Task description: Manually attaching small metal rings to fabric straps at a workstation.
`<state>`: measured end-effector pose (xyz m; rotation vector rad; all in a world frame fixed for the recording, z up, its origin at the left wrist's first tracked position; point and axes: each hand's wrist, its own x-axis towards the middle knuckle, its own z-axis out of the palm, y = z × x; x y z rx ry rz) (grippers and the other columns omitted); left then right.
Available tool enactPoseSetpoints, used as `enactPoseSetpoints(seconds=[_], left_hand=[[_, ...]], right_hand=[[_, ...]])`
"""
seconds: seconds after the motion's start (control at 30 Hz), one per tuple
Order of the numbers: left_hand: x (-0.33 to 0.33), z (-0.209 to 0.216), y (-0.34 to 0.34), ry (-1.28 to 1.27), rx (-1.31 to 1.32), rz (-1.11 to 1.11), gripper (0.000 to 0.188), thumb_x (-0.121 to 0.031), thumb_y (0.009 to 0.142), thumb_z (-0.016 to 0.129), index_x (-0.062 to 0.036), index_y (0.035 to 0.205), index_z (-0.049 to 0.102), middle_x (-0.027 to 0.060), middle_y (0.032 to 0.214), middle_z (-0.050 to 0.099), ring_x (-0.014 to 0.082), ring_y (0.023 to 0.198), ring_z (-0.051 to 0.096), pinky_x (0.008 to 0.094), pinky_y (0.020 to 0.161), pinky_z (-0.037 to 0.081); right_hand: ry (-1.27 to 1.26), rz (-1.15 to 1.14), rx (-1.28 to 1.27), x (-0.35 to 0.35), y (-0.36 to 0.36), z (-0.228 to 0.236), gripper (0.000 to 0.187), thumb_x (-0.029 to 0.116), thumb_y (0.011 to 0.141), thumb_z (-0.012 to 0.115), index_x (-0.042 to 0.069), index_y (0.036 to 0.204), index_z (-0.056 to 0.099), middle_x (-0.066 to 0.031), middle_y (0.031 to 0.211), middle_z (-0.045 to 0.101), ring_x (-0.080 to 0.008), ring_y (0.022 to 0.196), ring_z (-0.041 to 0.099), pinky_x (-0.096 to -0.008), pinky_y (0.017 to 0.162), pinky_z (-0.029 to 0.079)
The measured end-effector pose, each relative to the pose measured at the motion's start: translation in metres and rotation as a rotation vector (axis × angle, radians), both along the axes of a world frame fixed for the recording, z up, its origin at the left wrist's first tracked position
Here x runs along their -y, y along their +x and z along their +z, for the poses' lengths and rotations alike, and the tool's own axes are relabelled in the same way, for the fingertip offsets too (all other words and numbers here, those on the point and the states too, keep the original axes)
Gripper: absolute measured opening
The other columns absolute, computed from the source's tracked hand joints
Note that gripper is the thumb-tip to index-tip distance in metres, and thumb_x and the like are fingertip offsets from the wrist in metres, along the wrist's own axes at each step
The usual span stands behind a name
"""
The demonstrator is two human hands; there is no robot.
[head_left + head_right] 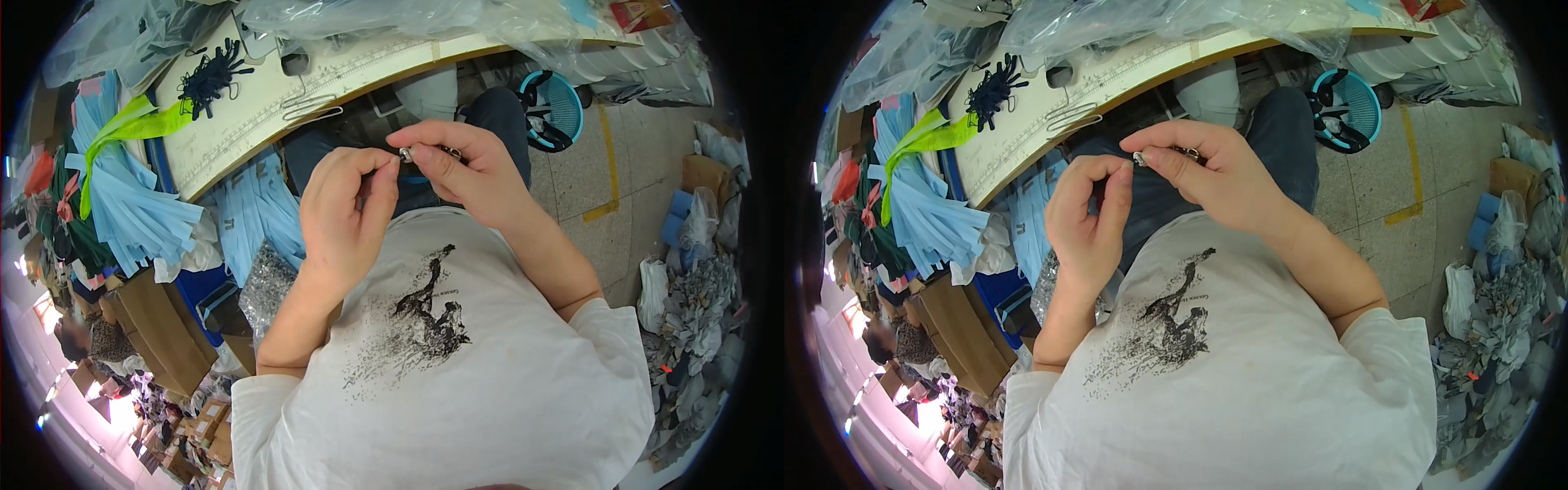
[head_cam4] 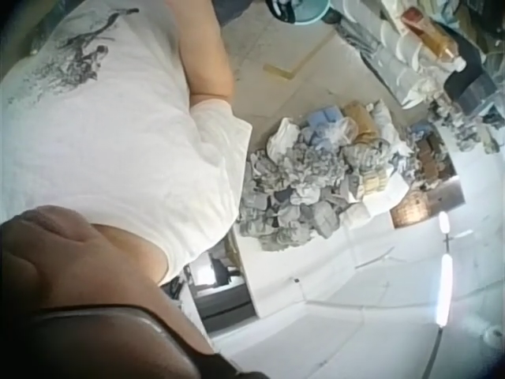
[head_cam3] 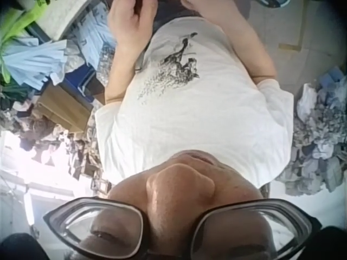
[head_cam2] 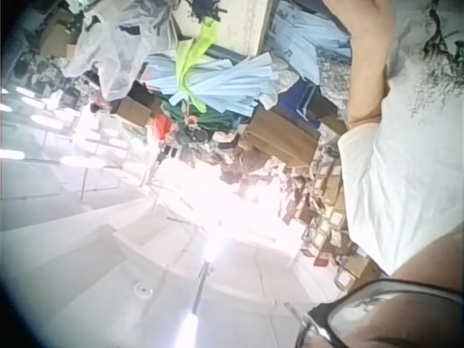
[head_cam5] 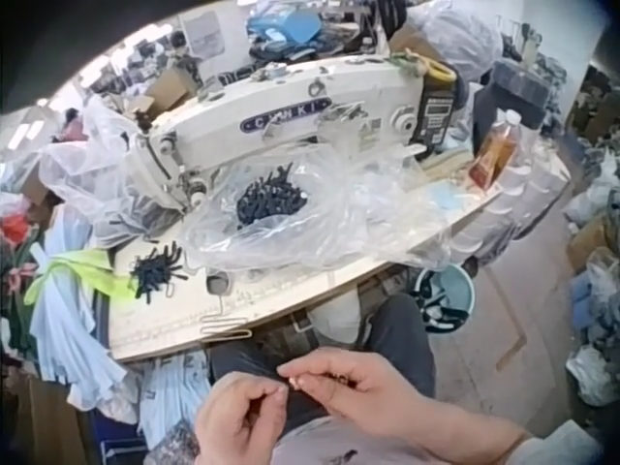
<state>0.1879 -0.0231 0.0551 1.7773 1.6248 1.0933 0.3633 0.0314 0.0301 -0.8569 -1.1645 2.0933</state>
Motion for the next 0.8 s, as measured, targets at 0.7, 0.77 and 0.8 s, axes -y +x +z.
enactPoseSetpoints(seconds=[0.7,0.77,0.8], left_hand=[[0.001,-0.003,0.006,0.065,-0.147,0.044,0.019,-0.003,0.075,0.074,-0.0033,0.092,0.066,0.0073,0.08,0.065,0.0235,0.066,0.059,0.0317,0.059,0.046],[0.0,-0.005,0.006,0.048,-0.142,0.064,0.021,-0.002,0.072,0.075,-0.0033,0.091,0.066,0.0071,0.08,0.065,0.0233,0.066,0.059,0.0315,0.059,0.046],[-0.002,-0.01,0.004,0.152,-0.182,0.028,0.023,-0.001,0.07,0.075,-0.0033,0.091,0.066,0.0071,0.08,0.064,0.0234,0.066,0.059,0.0316,0.058,0.046]], right_hand=[[0.09,-0.068,0.048,0.001,-0.004,-0.004,0.015,0.014,0.095,0.058,0.001,0.103,0.063,0.0042,0.079,0.058,-0.001,0.068,0.047,-0.0166,0.056,0.039],[0.07,-0.061,0.041,0.002,-0.004,-0.005,0.015,0.014,0.096,0.058,0.001,0.102,0.063,0.0038,0.08,0.058,-0.0011,0.069,0.048,-0.0169,0.057,0.039],[0.051,-0.053,0.034,0.002,-0.004,-0.006,0.015,0.015,0.096,0.057,0.001,0.101,0.063,0.0033,0.081,0.058,-0.0013,0.07,0.048,-0.0172,0.058,0.04]])
